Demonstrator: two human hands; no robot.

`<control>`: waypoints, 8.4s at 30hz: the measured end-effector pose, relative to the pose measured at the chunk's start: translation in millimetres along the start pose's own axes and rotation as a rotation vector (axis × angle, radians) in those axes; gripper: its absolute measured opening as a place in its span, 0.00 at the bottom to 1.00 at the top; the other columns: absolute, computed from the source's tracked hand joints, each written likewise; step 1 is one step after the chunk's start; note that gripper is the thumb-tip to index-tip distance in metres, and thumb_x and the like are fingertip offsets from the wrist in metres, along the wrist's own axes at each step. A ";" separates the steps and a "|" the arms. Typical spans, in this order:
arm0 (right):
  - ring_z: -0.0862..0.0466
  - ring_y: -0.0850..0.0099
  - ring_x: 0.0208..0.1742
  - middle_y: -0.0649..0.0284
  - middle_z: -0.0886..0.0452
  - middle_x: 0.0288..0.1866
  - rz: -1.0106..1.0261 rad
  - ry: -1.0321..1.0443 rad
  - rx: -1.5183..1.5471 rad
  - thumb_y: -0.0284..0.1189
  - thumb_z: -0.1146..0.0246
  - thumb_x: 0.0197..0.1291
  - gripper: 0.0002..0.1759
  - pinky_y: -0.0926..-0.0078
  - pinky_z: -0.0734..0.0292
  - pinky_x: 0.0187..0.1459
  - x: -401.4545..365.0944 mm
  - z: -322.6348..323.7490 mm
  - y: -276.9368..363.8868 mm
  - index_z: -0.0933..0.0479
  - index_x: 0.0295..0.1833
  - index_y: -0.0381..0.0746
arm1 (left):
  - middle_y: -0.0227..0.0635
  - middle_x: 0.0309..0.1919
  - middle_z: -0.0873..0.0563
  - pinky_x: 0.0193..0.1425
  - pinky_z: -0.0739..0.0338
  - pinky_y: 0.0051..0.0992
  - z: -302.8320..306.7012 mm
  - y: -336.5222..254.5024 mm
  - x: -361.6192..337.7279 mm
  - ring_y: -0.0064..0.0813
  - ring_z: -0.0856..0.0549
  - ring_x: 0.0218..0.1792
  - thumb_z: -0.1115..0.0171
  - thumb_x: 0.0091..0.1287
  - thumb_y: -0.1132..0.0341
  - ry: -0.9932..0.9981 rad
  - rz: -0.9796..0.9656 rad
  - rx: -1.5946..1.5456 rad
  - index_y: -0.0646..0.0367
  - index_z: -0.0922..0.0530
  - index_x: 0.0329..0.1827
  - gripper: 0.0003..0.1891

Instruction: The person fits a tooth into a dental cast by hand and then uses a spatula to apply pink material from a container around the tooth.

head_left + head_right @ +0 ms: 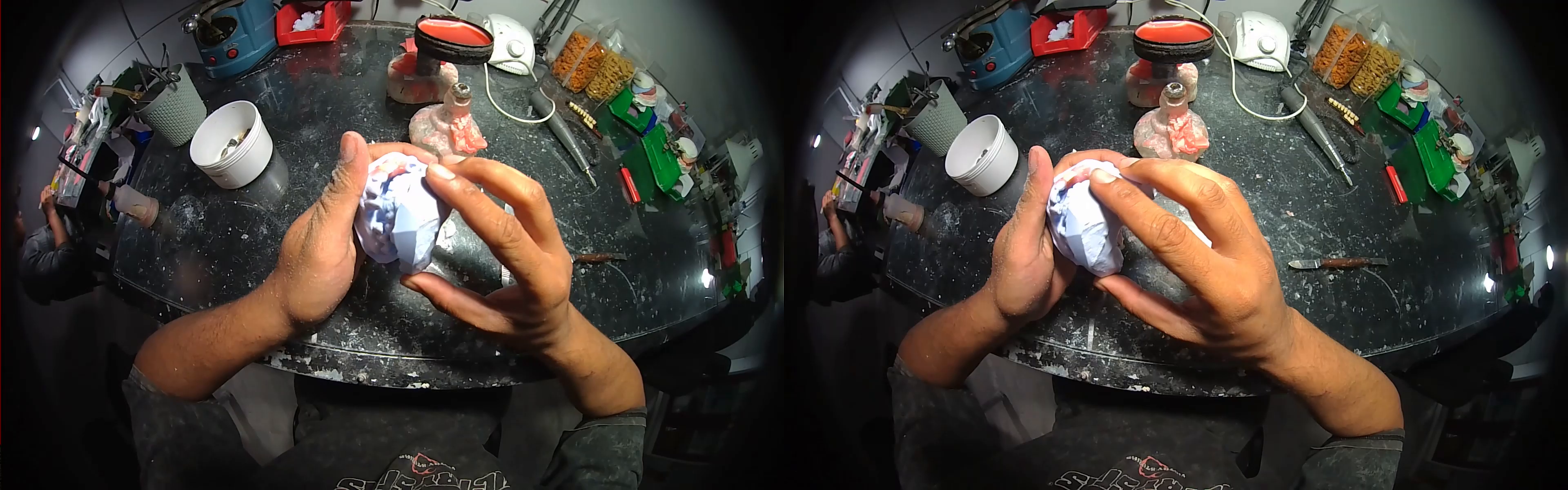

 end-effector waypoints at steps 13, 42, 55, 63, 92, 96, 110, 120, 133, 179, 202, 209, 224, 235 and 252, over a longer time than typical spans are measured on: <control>0.18 0.56 0.62 0.47 0.21 0.64 -0.048 0.017 0.024 0.34 0.15 0.41 0.47 0.62 0.20 0.63 -2.9 -1.5 -1.5 0.24 0.69 0.31 | 0.36 0.55 0.20 0.65 0.26 0.25 -2.7 -5.4 -5.4 0.21 0.20 0.57 0.73 0.86 0.45 0.016 -0.096 0.209 0.60 0.31 0.68 0.30; 0.20 0.51 0.67 0.46 0.22 0.68 -0.038 -0.019 0.036 0.32 0.19 0.47 0.43 0.59 0.24 0.67 -4.9 -7.4 -2.9 0.25 0.70 0.32 | 0.40 0.54 0.25 0.64 0.26 0.30 3.7 -12.6 -6.1 0.29 0.23 0.58 0.47 0.76 0.35 0.111 -0.225 0.555 0.60 0.31 0.68 0.35; 0.22 0.52 0.69 0.46 0.24 0.68 0.130 -0.031 -0.228 0.21 0.22 0.42 0.42 0.57 0.27 0.70 -3.3 -2.9 -1.2 0.24 0.69 0.32 | 0.38 0.66 0.26 0.77 0.34 0.33 6.1 -17.3 -5.1 0.29 0.26 0.69 0.23 0.59 0.73 0.084 -0.231 0.478 0.64 0.36 0.76 0.42; 0.23 0.57 0.70 0.52 0.20 0.66 -0.072 -0.138 0.156 0.21 0.22 0.48 0.40 0.64 0.25 0.68 -1.2 10.1 -26.6 0.25 0.71 0.33 | 0.42 0.65 0.25 0.74 0.32 0.33 7.5 -34.5 -0.1 0.33 0.24 0.67 0.23 0.49 0.75 0.132 -0.453 0.882 0.65 0.27 0.71 0.41; 0.16 0.61 0.62 0.55 0.15 0.60 -0.205 -0.116 0.198 0.24 0.21 0.50 0.33 0.65 0.22 0.65 -8.9 1.6 -36.0 0.19 0.64 0.37 | 0.41 0.62 0.23 0.74 0.30 0.33 7.6 -35.7 3.0 0.34 0.23 0.66 0.31 0.46 0.81 0.126 -0.544 1.000 0.62 0.24 0.67 0.37; 0.16 0.61 0.62 0.56 0.15 0.59 -0.201 -0.121 0.207 0.24 0.21 0.50 0.33 0.65 0.22 0.65 -8.1 1.2 -34.1 0.19 0.64 0.39 | 0.41 0.62 0.23 0.74 0.30 0.33 8.2 -35.3 2.9 0.34 0.23 0.66 0.34 0.45 0.81 0.123 -0.537 1.008 0.63 0.24 0.67 0.37; 0.18 0.68 0.61 0.55 0.21 0.62 -0.159 -0.079 0.175 0.22 0.19 0.48 0.35 0.73 0.16 0.55 -8.3 0.8 -31.2 0.20 0.65 0.37 | 0.41 0.62 0.21 0.74 0.30 0.34 7.7 -36.4 3.2 0.35 0.23 0.67 0.25 0.47 0.77 0.161 -0.546 1.041 0.61 0.22 0.66 0.37; 0.16 0.64 0.58 0.57 0.19 0.56 -0.207 -0.090 0.239 0.23 0.21 0.50 0.34 0.70 0.18 0.58 -9.1 -1.6 -32.0 0.19 0.66 0.42 | 0.41 0.62 0.22 0.74 0.31 0.34 10.9 -35.1 2.1 0.35 0.23 0.67 0.26 0.46 0.77 0.164 -0.524 1.052 0.62 0.22 0.66 0.37; 0.16 0.63 0.57 0.56 0.17 0.56 -0.228 -0.097 0.199 0.22 0.22 0.51 0.29 0.69 0.20 0.58 -10.5 -3.8 -36.8 0.18 0.62 0.39 | 0.39 0.59 0.24 0.74 0.31 0.32 15.3 -33.8 3.4 0.31 0.22 0.64 0.30 0.42 0.77 0.077 -0.464 0.963 0.65 0.25 0.64 0.38; 0.15 0.73 0.47 0.61 0.16 0.50 -0.308 -0.052 0.275 0.21 0.25 0.55 0.23 0.78 0.18 0.47 -12.9 -8.9 -41.5 0.17 0.58 0.38 | 0.33 0.53 0.23 0.66 0.26 0.26 10.5 -34.7 1.5 0.25 0.20 0.57 0.27 0.40 0.75 0.099 -0.469 1.096 0.59 0.16 0.62 0.36; 0.13 0.73 0.42 0.61 0.15 0.41 -0.365 -0.016 0.333 0.20 0.29 0.60 0.21 0.77 0.16 0.44 -16.6 -13.7 -46.4 0.19 0.60 0.36 | 0.37 0.57 0.23 0.67 0.24 0.28 12.4 -32.1 2.5 0.28 0.19 0.59 0.19 0.44 0.72 0.117 -0.466 0.979 0.63 0.22 0.63 0.37; 0.13 0.74 0.42 0.60 0.15 0.42 -0.374 -0.030 0.352 0.20 0.29 0.60 0.22 0.77 0.15 0.44 -17.9 -14.5 -47.4 0.19 0.61 0.36 | 0.37 0.58 0.23 0.68 0.25 0.29 10.5 -32.9 2.7 0.28 0.20 0.60 0.18 0.45 0.72 0.126 -0.479 0.971 0.63 0.22 0.63 0.37; 0.14 0.78 0.48 0.63 0.14 0.48 -0.432 -0.020 0.379 0.19 0.30 0.62 0.28 0.78 0.19 0.53 -17.3 -10.6 -46.5 0.25 0.69 0.35 | 0.38 0.64 0.24 0.78 0.30 0.34 12.2 -29.3 5.0 0.31 0.23 0.68 0.26 0.52 0.78 0.107 -0.455 0.973 0.61 0.29 0.70 0.38; 0.15 0.78 0.48 0.63 0.16 0.48 -0.424 -0.027 0.382 0.19 0.30 0.62 0.29 0.78 0.20 0.53 -16.6 -8.9 -45.2 0.26 0.70 0.35 | 0.39 0.66 0.24 0.79 0.33 0.35 13.9 -27.2 5.9 0.32 0.24 0.70 0.23 0.55 0.75 0.116 -0.490 0.981 0.61 0.30 0.71 0.38; 0.14 0.68 0.55 0.56 0.15 0.54 -0.395 -0.130 0.378 0.29 0.22 0.56 0.32 0.70 0.18 0.53 -17.6 -11.0 -49.5 0.23 0.66 0.38 | 0.46 0.58 0.17 0.71 0.25 0.29 25.1 -17.3 11.6 0.30 0.18 0.63 0.25 0.66 0.67 0.006 -0.110 0.317 0.66 0.31 0.69 0.32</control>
Point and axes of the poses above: each hand's wrist, its own x-axis towards the middle knuckle, its own z-axis out of the back of the hand, y = z × x, the point moved 6 cm from there along x, towards the middle knuckle
